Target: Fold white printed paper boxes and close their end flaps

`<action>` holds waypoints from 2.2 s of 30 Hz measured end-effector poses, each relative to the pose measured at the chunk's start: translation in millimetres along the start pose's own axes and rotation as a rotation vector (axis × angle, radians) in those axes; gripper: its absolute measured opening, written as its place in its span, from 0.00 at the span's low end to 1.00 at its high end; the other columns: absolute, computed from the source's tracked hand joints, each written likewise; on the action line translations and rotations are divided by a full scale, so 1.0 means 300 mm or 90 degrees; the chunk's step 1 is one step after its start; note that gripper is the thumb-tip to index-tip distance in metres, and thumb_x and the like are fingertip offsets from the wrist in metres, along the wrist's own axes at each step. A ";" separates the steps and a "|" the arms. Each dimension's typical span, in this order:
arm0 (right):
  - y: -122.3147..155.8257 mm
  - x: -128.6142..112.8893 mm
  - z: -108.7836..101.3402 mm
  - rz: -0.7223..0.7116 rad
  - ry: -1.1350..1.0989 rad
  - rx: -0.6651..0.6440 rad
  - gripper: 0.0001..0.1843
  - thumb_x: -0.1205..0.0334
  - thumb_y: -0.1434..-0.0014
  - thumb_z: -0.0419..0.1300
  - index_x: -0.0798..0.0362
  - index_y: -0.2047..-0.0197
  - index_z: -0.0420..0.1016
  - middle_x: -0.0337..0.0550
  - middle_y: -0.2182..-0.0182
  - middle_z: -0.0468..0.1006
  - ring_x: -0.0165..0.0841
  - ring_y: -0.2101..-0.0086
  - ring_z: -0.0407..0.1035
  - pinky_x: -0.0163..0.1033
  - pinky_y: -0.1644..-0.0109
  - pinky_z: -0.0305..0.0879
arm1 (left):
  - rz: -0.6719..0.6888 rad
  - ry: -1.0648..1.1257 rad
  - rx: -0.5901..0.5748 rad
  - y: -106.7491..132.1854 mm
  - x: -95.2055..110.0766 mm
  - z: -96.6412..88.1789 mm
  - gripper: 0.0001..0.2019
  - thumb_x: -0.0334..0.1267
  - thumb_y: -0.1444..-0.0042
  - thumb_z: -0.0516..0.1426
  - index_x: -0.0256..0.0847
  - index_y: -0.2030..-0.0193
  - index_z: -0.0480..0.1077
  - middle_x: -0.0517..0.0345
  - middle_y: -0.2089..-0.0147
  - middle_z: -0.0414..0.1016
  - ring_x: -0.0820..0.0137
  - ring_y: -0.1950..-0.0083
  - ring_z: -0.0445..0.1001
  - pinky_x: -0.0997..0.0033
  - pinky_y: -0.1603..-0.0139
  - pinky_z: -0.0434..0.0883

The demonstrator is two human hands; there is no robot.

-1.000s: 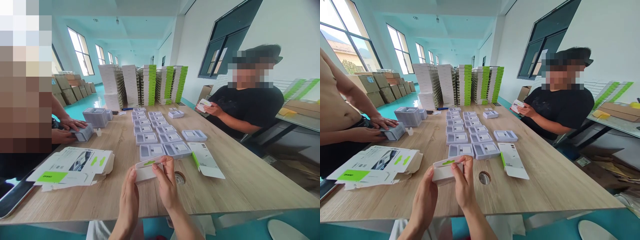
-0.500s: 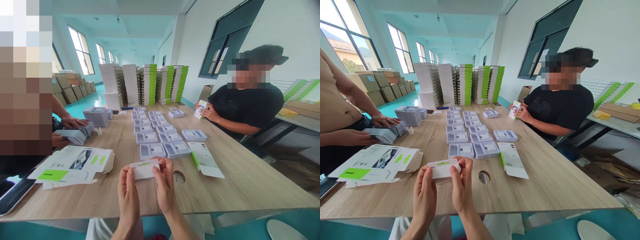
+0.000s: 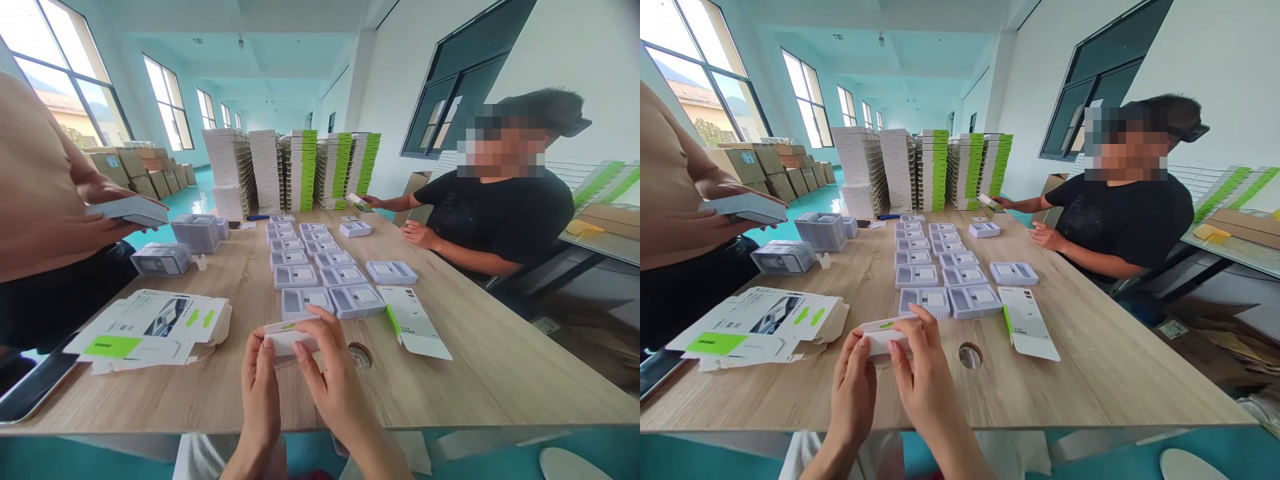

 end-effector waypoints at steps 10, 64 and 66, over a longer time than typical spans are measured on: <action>0.051 0.099 0.070 0.207 -0.214 0.156 0.13 0.52 0.27 0.57 0.45 0.43 0.64 0.50 0.46 0.75 0.37 0.51 0.76 0.43 0.51 0.78 | -0.017 0.024 0.020 0.026 -0.004 0.016 0.23 0.61 0.50 0.69 0.43 0.62 0.75 0.64 0.67 0.77 0.69 0.65 0.71 0.74 0.62 0.71; 0.083 0.048 0.035 0.480 -0.301 0.050 0.23 0.37 0.37 0.63 0.44 0.50 0.72 0.38 0.61 0.80 0.36 0.65 0.72 0.38 0.58 0.69 | -0.042 -0.106 -0.160 0.050 -0.002 0.000 0.21 0.62 0.37 0.60 0.44 0.55 0.74 0.56 0.55 0.78 0.66 0.56 0.72 0.73 0.53 0.71; 0.088 0.046 0.038 0.470 -0.315 0.044 0.22 0.38 0.35 0.61 0.45 0.49 0.73 0.37 0.63 0.79 0.37 0.63 0.71 0.38 0.57 0.68 | -0.047 -0.117 -0.123 0.040 -0.005 -0.004 0.22 0.63 0.39 0.60 0.44 0.58 0.74 0.58 0.57 0.78 0.67 0.59 0.71 0.74 0.57 0.70</action>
Point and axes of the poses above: each hand's wrist, its own y-axis away from the middle knuckle, its own z-axis out of the palm, x = y × z, the point moved 4 cm from there along -y, towards the middle knuckle
